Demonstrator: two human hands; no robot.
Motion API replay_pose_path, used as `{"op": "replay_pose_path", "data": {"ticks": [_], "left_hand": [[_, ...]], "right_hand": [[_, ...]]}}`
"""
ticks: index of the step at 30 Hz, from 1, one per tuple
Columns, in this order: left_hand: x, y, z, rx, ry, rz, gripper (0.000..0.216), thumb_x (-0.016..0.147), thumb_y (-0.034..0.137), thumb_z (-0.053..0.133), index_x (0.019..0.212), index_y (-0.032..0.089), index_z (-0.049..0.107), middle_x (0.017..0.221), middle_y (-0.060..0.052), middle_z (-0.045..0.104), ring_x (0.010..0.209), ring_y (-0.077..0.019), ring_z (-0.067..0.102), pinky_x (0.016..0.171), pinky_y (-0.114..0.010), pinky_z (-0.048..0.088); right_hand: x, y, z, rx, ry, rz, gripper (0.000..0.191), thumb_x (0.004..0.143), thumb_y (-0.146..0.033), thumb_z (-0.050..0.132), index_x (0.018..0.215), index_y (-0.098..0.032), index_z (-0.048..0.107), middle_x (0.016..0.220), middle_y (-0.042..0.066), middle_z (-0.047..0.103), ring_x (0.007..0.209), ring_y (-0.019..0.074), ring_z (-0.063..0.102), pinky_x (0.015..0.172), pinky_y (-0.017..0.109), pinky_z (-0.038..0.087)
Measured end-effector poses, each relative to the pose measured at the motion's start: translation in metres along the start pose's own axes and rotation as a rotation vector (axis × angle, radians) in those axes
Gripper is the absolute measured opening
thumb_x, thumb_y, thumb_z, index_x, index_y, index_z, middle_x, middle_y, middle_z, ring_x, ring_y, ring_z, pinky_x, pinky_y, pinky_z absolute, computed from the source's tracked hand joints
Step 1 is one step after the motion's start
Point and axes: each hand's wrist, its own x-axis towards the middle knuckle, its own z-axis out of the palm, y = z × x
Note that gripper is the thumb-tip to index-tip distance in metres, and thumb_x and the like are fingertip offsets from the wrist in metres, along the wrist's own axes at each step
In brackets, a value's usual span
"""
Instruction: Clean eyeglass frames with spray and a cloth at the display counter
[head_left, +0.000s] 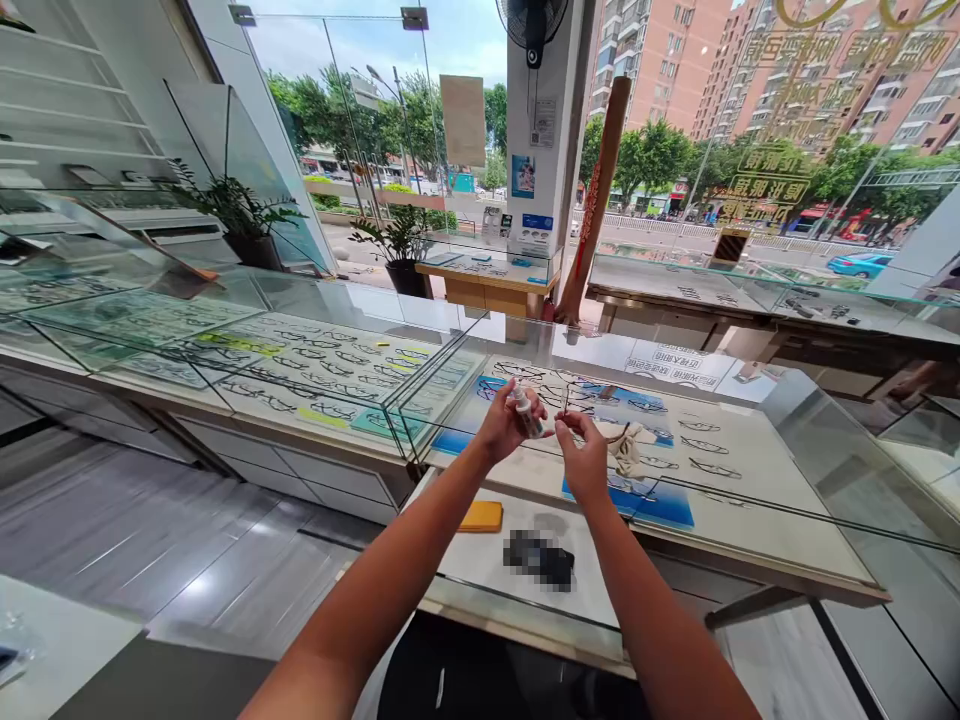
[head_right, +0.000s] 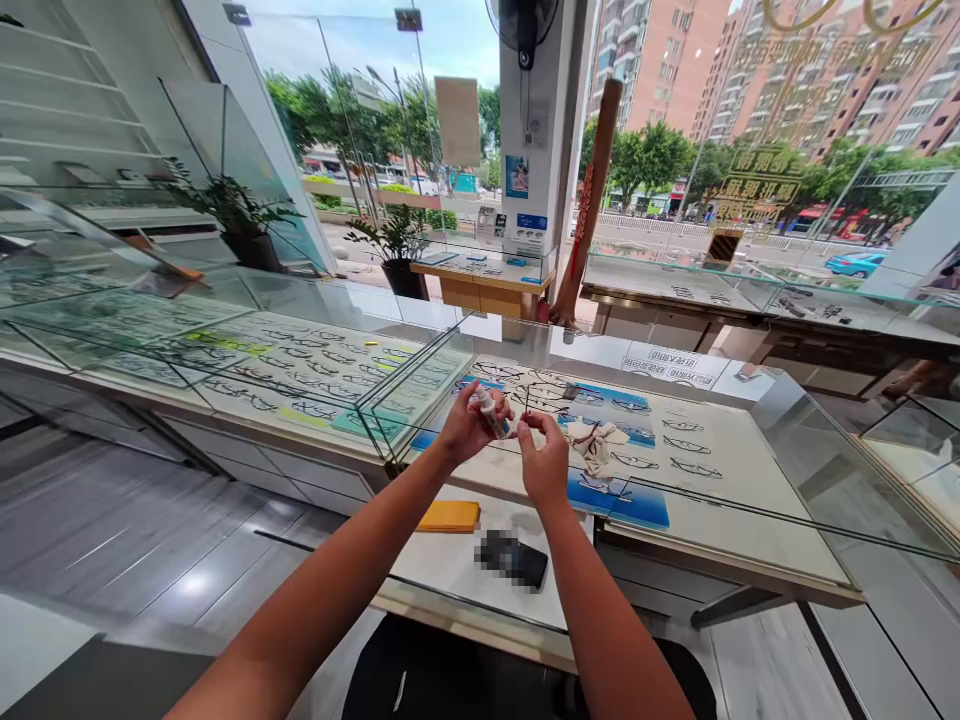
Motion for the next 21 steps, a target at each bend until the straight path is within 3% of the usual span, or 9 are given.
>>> {"op": "replay_pose_path", "data": {"ticks": [4, 9, 14, 17, 21], "left_hand": [[-0.001, 0.003, -0.002, -0.01, -0.026, -0.022, 0.061, 0.091, 0.08, 0.05, 0.075, 0.022, 0.055, 0.071, -0.003, 0.053, 0.07, -0.0194, 0.059, 0.059, -0.031, 0.056], [-0.003, 0.006, -0.004, -0.025, -0.08, -0.048, 0.075, 0.088, 0.092, 0.033, 0.064, 0.023, 0.048, 0.057, 0.0, 0.036, 0.054, -0.0159, 0.043, 0.045, -0.027, 0.038], [-0.001, 0.005, -0.005, 0.039, -0.096, -0.011, 0.084, 0.083, 0.101, 0.025, 0.059, 0.023, 0.046, 0.054, 0.002, 0.033, 0.05, -0.0142, 0.039, 0.045, -0.027, 0.034], [0.002, -0.001, -0.007, 0.187, -0.054, 0.119, 0.082, 0.082, 0.1, 0.033, 0.063, 0.022, 0.05, 0.058, 0.0, 0.042, 0.054, -0.0147, 0.044, 0.051, -0.029, 0.039], [0.006, -0.012, -0.009, 0.581, 0.015, 0.394, 0.072, 0.088, 0.087, 0.049, 0.062, 0.02, 0.053, 0.063, -0.001, 0.049, 0.058, -0.0141, 0.045, 0.059, -0.032, 0.038]], "right_hand": [[-0.002, -0.004, 0.001, 0.014, -0.02, -0.003, 0.032, 0.096, -0.049, 0.066, 0.109, -0.021, 0.074, 0.112, 0.01, 0.08, 0.105, 0.0269, 0.074, 0.101, 0.043, 0.056], [-0.005, -0.009, 0.003, 0.021, -0.028, -0.005, 0.03, 0.096, -0.048, 0.066, 0.108, -0.021, 0.073, 0.112, 0.01, 0.08, 0.107, 0.0266, 0.073, 0.103, 0.043, 0.055], [-0.007, -0.009, 0.005, 0.057, -0.048, 0.025, 0.03, 0.096, -0.047, 0.067, 0.106, -0.021, 0.074, 0.112, 0.011, 0.08, 0.104, 0.0267, 0.073, 0.102, 0.044, 0.055], [-0.006, -0.009, 0.004, 0.066, -0.059, 0.046, 0.031, 0.095, -0.049, 0.068, 0.105, -0.021, 0.075, 0.11, 0.01, 0.08, 0.103, 0.0272, 0.073, 0.1, 0.044, 0.055], [-0.005, -0.009, 0.004, 0.16, -0.105, 0.115, 0.031, 0.091, -0.051, 0.071, 0.101, -0.022, 0.076, 0.107, 0.01, 0.081, 0.101, 0.0277, 0.074, 0.098, 0.045, 0.055]]}}
